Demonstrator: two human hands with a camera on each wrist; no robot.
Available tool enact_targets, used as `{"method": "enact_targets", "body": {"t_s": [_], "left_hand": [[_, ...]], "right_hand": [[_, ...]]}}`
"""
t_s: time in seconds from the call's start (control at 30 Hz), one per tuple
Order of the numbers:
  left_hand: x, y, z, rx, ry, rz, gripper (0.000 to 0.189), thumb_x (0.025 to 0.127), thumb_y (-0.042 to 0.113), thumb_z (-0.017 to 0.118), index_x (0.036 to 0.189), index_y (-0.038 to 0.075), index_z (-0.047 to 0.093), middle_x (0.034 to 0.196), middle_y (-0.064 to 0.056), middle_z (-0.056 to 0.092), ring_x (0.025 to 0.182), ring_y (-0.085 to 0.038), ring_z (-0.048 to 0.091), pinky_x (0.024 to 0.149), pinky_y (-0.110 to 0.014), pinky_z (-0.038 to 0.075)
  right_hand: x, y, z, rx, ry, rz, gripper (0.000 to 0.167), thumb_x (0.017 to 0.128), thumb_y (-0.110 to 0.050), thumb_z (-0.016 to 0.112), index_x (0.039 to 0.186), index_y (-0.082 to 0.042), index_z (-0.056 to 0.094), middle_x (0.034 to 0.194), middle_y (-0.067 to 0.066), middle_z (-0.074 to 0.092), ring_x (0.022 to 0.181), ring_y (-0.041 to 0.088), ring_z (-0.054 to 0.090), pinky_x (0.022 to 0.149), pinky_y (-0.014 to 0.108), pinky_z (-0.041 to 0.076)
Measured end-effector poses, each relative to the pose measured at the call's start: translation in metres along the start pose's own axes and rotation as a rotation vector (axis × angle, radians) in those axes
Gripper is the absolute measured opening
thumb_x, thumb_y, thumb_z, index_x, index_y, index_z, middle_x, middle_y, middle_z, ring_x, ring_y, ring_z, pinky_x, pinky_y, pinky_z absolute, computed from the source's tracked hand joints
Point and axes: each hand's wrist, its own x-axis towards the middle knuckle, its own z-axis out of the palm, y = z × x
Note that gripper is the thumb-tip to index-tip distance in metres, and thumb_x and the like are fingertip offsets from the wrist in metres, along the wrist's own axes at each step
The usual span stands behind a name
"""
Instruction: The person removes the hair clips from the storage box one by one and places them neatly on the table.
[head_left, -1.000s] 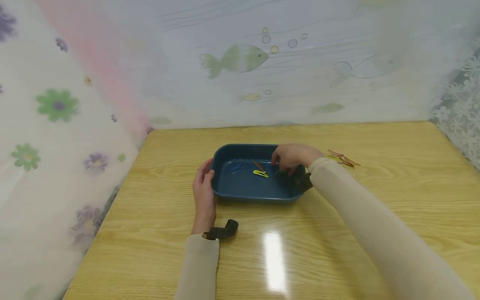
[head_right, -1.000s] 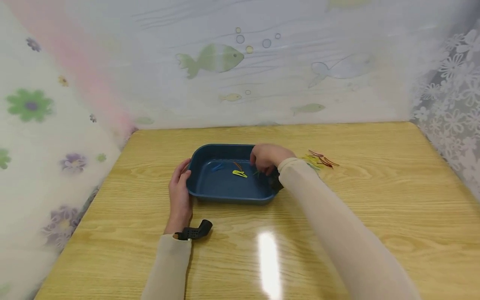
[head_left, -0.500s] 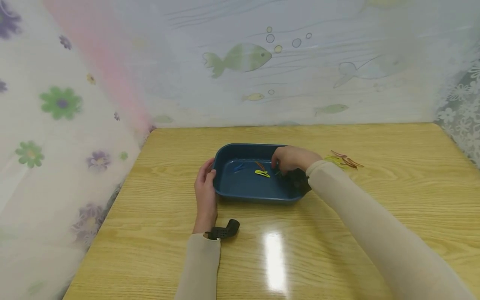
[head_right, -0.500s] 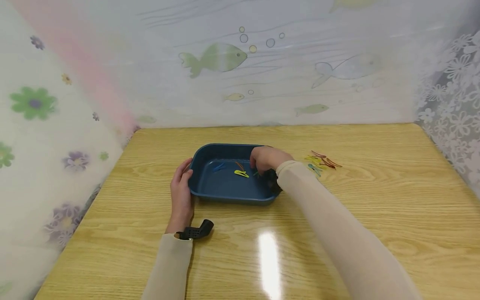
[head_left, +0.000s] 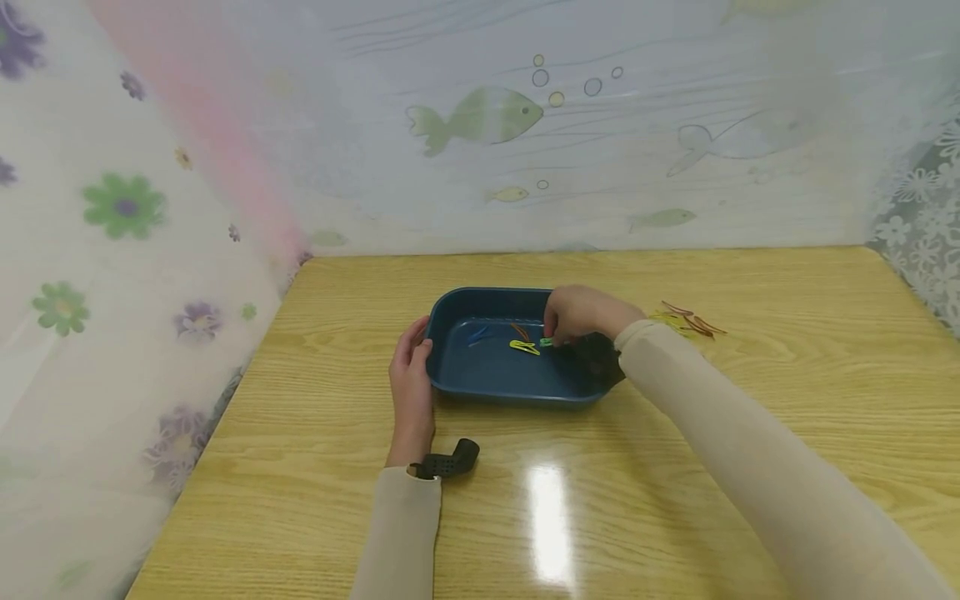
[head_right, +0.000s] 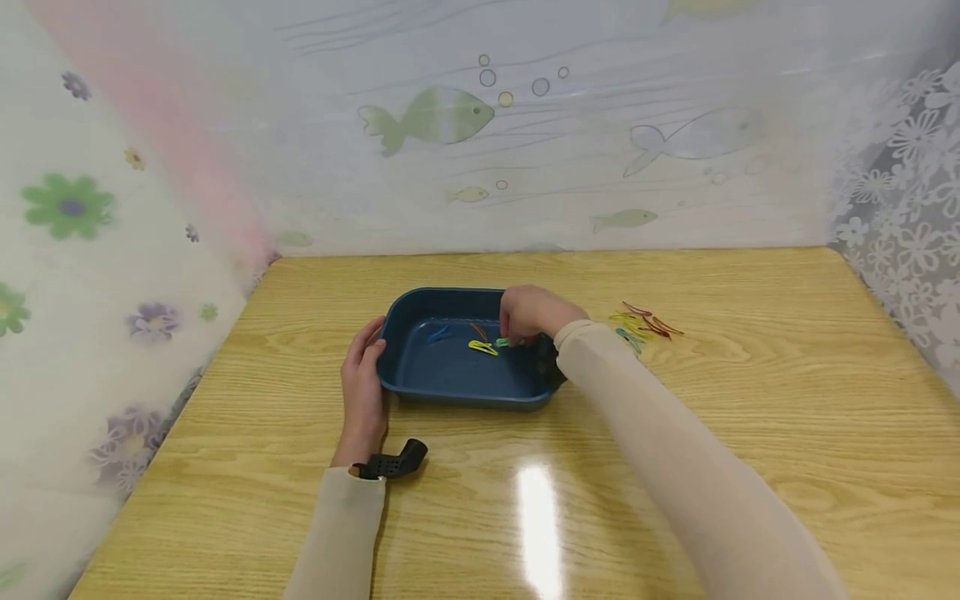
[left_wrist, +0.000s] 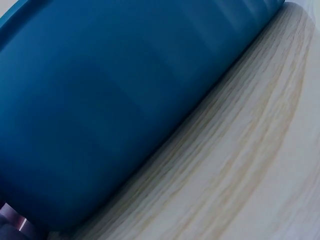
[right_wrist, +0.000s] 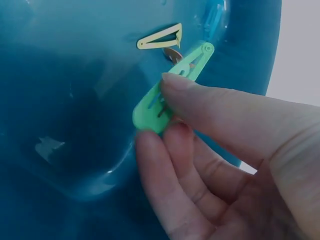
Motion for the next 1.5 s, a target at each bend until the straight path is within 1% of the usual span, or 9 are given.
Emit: {"method": "enact_targets", "body": {"t_s": [0.13, 0.23, 0.4, 0.6, 0.9, 1.03, 1.23, 1.4, 1.5], "left_hand": [[-0.004, 0.008, 0.002, 0.009, -0.005, -0.002, 0.034, 0.094, 0.014, 0.040, 0.126, 0.012, 0.048, 0.126, 0.000, 0.048, 0.117, -0.011, 0.042, 0.097, -0.030, 0.031], [-0.004, 0.008, 0.002, -0.006, 0.001, -0.004, 0.033, 0.094, 0.013, 0.040, 0.125, 0.013, 0.049, 0.125, 0.000, 0.049, 0.116, -0.012, 0.042, 0.097, -0.030, 0.032], [0.001, -0.003, 0.000, -0.026, 0.013, 0.000, 0.031, 0.093, 0.014, 0.042, 0.122, 0.018, 0.052, 0.122, 0.004, 0.050, 0.114, -0.009, 0.044, 0.096, -0.030, 0.033], [0.005, -0.011, 0.000, -0.012, 0.021, 0.019, 0.030, 0.093, 0.016, 0.042, 0.121, 0.022, 0.053, 0.121, 0.006, 0.050, 0.113, -0.008, 0.044, 0.096, -0.030, 0.033], [0.004, -0.011, 0.000, 0.006, 0.018, 0.017, 0.031, 0.093, 0.016, 0.041, 0.121, 0.022, 0.053, 0.121, 0.006, 0.050, 0.113, -0.008, 0.043, 0.096, -0.030, 0.032], [0.004, -0.011, 0.000, 0.011, 0.025, 0.011, 0.031, 0.093, 0.017, 0.041, 0.121, 0.022, 0.053, 0.121, 0.007, 0.050, 0.113, -0.007, 0.043, 0.097, -0.030, 0.032], [0.004, -0.012, 0.002, 0.004, 0.012, 0.011, 0.031, 0.093, 0.016, 0.042, 0.122, 0.021, 0.052, 0.122, 0.007, 0.050, 0.114, -0.007, 0.042, 0.097, -0.030, 0.031], [0.004, -0.012, 0.002, 0.010, 0.017, 0.019, 0.031, 0.093, 0.016, 0.041, 0.122, 0.020, 0.053, 0.122, 0.007, 0.050, 0.113, -0.007, 0.042, 0.097, -0.029, 0.032], [0.004, -0.012, 0.001, 0.015, 0.019, 0.026, 0.031, 0.093, 0.015, 0.041, 0.122, 0.020, 0.053, 0.122, 0.007, 0.049, 0.114, -0.006, 0.042, 0.097, -0.029, 0.031]], "right_hand": [[-0.002, -0.001, -0.002, -0.028, 0.015, -0.010, 0.012, 0.080, -0.010, 0.064, 0.090, -0.009, 0.069, 0.085, 0.002, 0.063, 0.068, 0.018, 0.060, 0.065, 0.031, 0.048], [-0.002, -0.002, -0.002, -0.028, 0.013, -0.022, 0.011, 0.080, -0.012, 0.064, 0.090, -0.009, 0.068, 0.084, 0.001, 0.063, 0.070, 0.019, 0.058, 0.063, 0.030, 0.047], [-0.003, -0.001, -0.004, -0.001, -0.001, -0.023, 0.009, 0.080, -0.012, 0.064, 0.089, -0.009, 0.067, 0.085, 0.001, 0.061, 0.071, 0.021, 0.059, 0.062, 0.030, 0.047], [-0.005, 0.001, -0.006, 0.037, 0.024, -0.043, 0.009, 0.082, -0.016, 0.062, 0.089, -0.011, 0.066, 0.081, 0.001, 0.061, 0.066, 0.016, 0.056, 0.061, 0.030, 0.046], [-0.020, 0.015, -0.007, 0.077, 0.115, -0.092, 0.014, 0.083, -0.020, 0.061, 0.092, -0.011, 0.067, 0.085, 0.000, 0.062, 0.070, 0.014, 0.056, 0.065, 0.031, 0.046], [-0.027, 0.022, -0.007, 0.126, 0.139, -0.100, 0.015, 0.084, -0.021, 0.060, 0.093, -0.011, 0.066, 0.086, 0.002, 0.062, 0.071, 0.018, 0.058, 0.065, 0.031, 0.047], [-0.035, 0.029, -0.004, 0.188, 0.173, -0.089, 0.019, 0.087, -0.026, 0.057, 0.097, -0.013, 0.066, 0.086, 0.007, 0.062, 0.076, 0.024, 0.058, 0.065, 0.032, 0.046], [-0.043, 0.028, 0.000, 0.214, 0.238, -0.093, 0.021, 0.087, -0.030, 0.056, 0.098, -0.015, 0.066, 0.079, 0.004, 0.062, 0.073, 0.024, 0.057, 0.063, 0.033, 0.045], [-0.048, 0.028, 0.001, 0.232, 0.282, -0.092, 0.019, 0.088, -0.029, 0.055, 0.098, -0.016, 0.066, 0.079, 0.002, 0.062, 0.073, 0.022, 0.057, 0.064, 0.032, 0.045]]}}
